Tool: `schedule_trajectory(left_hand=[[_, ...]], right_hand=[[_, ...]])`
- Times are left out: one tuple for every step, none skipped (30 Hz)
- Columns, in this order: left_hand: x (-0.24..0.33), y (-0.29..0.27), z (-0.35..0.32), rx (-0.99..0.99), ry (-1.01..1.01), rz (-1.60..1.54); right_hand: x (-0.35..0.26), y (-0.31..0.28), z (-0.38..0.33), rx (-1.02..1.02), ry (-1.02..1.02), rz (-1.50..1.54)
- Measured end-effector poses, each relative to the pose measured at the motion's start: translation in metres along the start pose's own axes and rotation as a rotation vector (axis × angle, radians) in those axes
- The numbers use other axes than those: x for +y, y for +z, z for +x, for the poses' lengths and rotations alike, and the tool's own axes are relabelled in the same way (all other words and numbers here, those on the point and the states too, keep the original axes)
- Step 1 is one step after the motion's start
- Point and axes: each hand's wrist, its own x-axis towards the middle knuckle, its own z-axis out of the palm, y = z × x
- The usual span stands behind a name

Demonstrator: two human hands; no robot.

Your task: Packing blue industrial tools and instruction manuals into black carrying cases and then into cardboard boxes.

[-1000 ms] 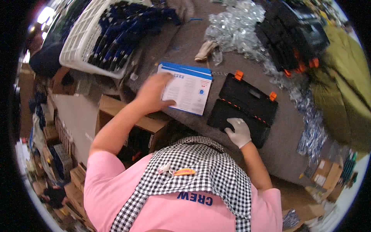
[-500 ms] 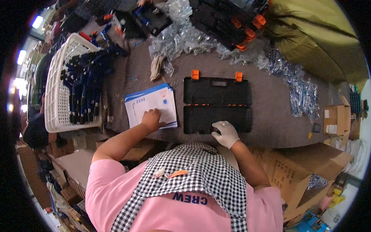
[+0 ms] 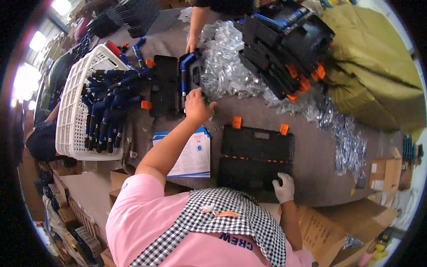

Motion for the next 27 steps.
schedule_trajectory(left_hand=[[-0.006,0.001,0.010,0.042,-0.114,0.067],[-0.014,0.002,0.019,0.050,-0.257,0.081],[-0.034,0.012,0.029,0.047,-0.370,0.056],[-0.041,0.014,0.035,0.027,-0.475,0.023],[-0.049,0.018,0.042,-0.132,-0.512,0.014],[-0.049,0.021,0.043,-0.143,-0.463,0.067],[-0.046,0.025,0.042,-0.164,-0.406,0.117],[-0.041,0.024,0.047,-0.224,-0.376,0.101],[-0.044,0.030,0.050,-0.200,-0.325,0.173],[-0.043,0.032,0.057,-0.285,-0.352,0.155],[-0.038,0.032,0.068,-0.452,-0.440,0.192],[-0.042,0.036,0.073,-0.497,-0.460,0.190],[-0.026,0.040,0.081,-0.553,-0.445,0.170],[-0.039,0.057,0.081,-0.471,-0.390,0.168],[-0.035,0.064,0.081,-0.494,-0.305,0.139],[-0.030,0.073,0.078,-0.469,-0.308,0.075],[-0.028,0.086,0.076,-0.432,-0.273,0.053],[-0.030,0.088,0.077,-0.476,-0.252,0.012],[-0.046,0.087,0.078,-0.498,-0.242,0.011],[-0.063,0.076,0.066,-0.361,-0.226,0.032],[-0.095,0.074,0.071,-0.366,-0.166,0.008],[-0.129,0.068,0.075,-0.364,-0.120,-0.005],[-0.103,0.066,0.068,-0.462,-0.140,0.057],[-0.086,0.069,0.059,-0.309,0.000,0.000],[-0.070,0.071,0.043,-0.270,0.001,-0.007],[-0.045,0.062,0.034,-0.387,0.065,0.132],[-0.037,0.063,0.009,-0.260,-0.011,-0.020]], right_hand=[[0.002,0.003,0.001,0.009,-0.030,-0.018],[0.004,0.009,0.003,0.018,-0.056,-0.036],[-0.001,0.016,0.010,0.021,-0.064,-0.033],[-0.014,0.019,0.019,0.023,-0.060,-0.038],[-0.024,0.022,0.037,-0.016,-0.159,-0.030],[-0.037,0.023,0.050,-0.059,-0.245,-0.026],[-0.053,0.025,0.063,-0.064,-0.307,-0.022],[-0.068,0.025,0.079,-0.063,-0.356,-0.022],[-0.083,0.025,0.090,-0.052,-0.404,-0.013],[-0.088,0.024,0.099,-0.052,-0.426,-0.013],[-0.087,0.024,0.104,-0.030,-0.357,-0.033],[-0.085,0.021,0.107,-0.003,-0.281,-0.071],[-0.064,0.016,0.107,0.166,-0.247,-0.149],[-0.058,0.008,0.103,0.196,-0.081,-0.272],[-0.038,0.000,0.097,0.202,0.107,-0.345],[-0.006,-0.006,0.090,0.219,0.298,-0.414],[0.032,-0.009,0.081,0.181,0.458,-0.480],[0.052,-0.011,0.075,0.119,0.542,-0.381],[0.060,-0.011,0.070,0.044,0.604,-0.270],[0.040,-0.006,0.068,0.028,0.511,-0.257],[0.034,0.003,0.067,0.049,0.442,-0.293],[0.028,0.015,0.069,0.064,0.357,-0.326],[0.031,0.012,0.064,0.100,0.310,-0.264],[0.046,0.014,0.060,0.146,0.261,-0.332],[0.058,0.014,0.059,0.138,0.243,-0.228],[0.062,0.014,0.057,0.105,0.296,-0.186],[0.069,0.016,0.056,0.063,0.288,-0.202]])
